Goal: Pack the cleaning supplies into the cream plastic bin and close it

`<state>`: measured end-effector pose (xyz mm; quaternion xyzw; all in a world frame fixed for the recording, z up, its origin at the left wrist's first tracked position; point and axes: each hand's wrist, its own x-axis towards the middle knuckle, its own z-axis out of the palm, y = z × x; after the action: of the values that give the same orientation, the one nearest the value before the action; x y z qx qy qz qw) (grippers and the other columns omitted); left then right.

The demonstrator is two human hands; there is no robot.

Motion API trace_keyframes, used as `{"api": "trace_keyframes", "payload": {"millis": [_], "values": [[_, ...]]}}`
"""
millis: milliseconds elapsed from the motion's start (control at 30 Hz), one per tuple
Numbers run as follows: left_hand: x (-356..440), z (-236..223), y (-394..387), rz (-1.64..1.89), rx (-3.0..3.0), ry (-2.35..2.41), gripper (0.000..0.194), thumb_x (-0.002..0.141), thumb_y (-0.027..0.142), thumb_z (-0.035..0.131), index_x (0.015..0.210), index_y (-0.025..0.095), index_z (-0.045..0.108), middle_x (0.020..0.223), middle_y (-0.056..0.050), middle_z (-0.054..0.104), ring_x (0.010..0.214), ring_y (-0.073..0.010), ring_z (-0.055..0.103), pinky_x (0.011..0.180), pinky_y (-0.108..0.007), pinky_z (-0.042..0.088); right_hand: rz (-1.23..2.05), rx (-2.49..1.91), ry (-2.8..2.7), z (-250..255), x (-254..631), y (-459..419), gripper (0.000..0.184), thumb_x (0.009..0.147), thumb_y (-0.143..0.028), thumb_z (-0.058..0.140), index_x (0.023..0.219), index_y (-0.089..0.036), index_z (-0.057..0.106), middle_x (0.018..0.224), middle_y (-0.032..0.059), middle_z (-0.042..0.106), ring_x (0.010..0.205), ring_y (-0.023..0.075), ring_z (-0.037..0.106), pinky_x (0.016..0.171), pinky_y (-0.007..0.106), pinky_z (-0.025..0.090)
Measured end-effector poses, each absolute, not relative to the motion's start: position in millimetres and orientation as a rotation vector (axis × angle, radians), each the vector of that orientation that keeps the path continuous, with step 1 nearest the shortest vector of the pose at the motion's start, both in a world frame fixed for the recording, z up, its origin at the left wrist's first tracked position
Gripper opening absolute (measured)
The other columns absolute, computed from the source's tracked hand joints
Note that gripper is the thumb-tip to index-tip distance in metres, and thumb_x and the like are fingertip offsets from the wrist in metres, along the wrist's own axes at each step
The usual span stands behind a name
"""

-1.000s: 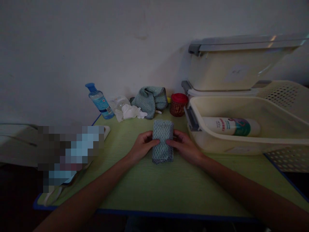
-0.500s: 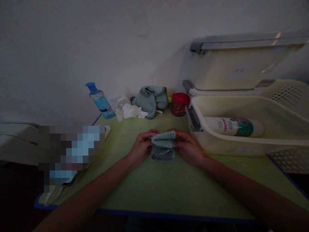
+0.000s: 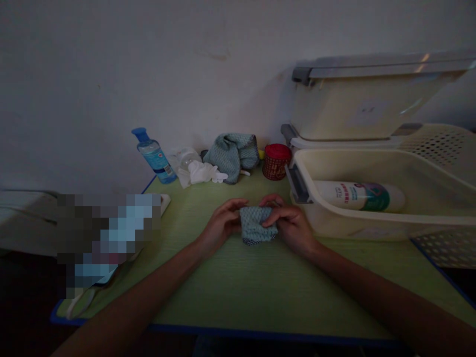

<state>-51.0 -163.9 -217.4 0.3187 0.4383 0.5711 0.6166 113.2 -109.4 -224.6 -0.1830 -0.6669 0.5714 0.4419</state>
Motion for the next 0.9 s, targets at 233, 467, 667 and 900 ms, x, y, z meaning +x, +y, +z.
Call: {"api": "trace_keyframes", "payload": {"millis": [233,467,667,900], "values": [[-53.2,-219.5,-162.9,1.114,0.836,1.000,0.030,0.057,0.025,0.072,0.083,0.012,0.064,0.083,-0.006,0.067,0.073,-0.0157,0.062,0.068,-0.027,0.048,1.120,-0.532,-1.671,-224.8,114.7,-105.3,0.033,0.069,-0.003,0.046,0.057,-0.025,0.067,0.098,0.0007,0.054,0.090,0.0133,0.052,0.082,0.031,0.040],[-51.5,-222.6,-163.3,1.101,0.910,1.055,0.028,0.059,0.020,0.072,0.085,0.012,0.064,0.082,-0.004,0.069,0.073,-0.0148,0.064,0.073,-0.028,0.050,1.076,-0.468,-1.766,-221.5,116.2,-105.6,0.033,0.076,-0.005,0.045,0.079,-0.027,0.070,0.094,0.0026,0.054,0.089,0.0136,0.052,0.082,0.032,0.042],[-51.6,-222.7,-162.5,1.099,0.889,1.149,0.028,0.055,0.021,0.075,0.078,0.012,0.063,0.076,-0.004,0.069,0.067,-0.0148,0.064,0.067,-0.028,0.051,0.987,-0.388,-1.859,-219.9,117.8,-107.1,0.038,0.077,0.000,0.039,0.078,-0.026,0.068,0.095,0.0033,0.051,0.093,0.0134,0.051,0.080,0.032,0.043],[-50.7,-221.9,-162.3,1.123,0.904,1.174,0.030,0.053,0.024,0.076,0.077,0.012,0.064,0.064,-0.002,0.068,0.056,-0.0136,0.061,0.057,-0.024,0.047,0.910,-0.354,-1.954,-218.9,119.1,-111.3,0.045,0.074,0.003,0.038,0.079,-0.029,0.069,0.099,0.0035,0.048,0.096,0.0155,0.049,0.079,0.034,0.044]]}}
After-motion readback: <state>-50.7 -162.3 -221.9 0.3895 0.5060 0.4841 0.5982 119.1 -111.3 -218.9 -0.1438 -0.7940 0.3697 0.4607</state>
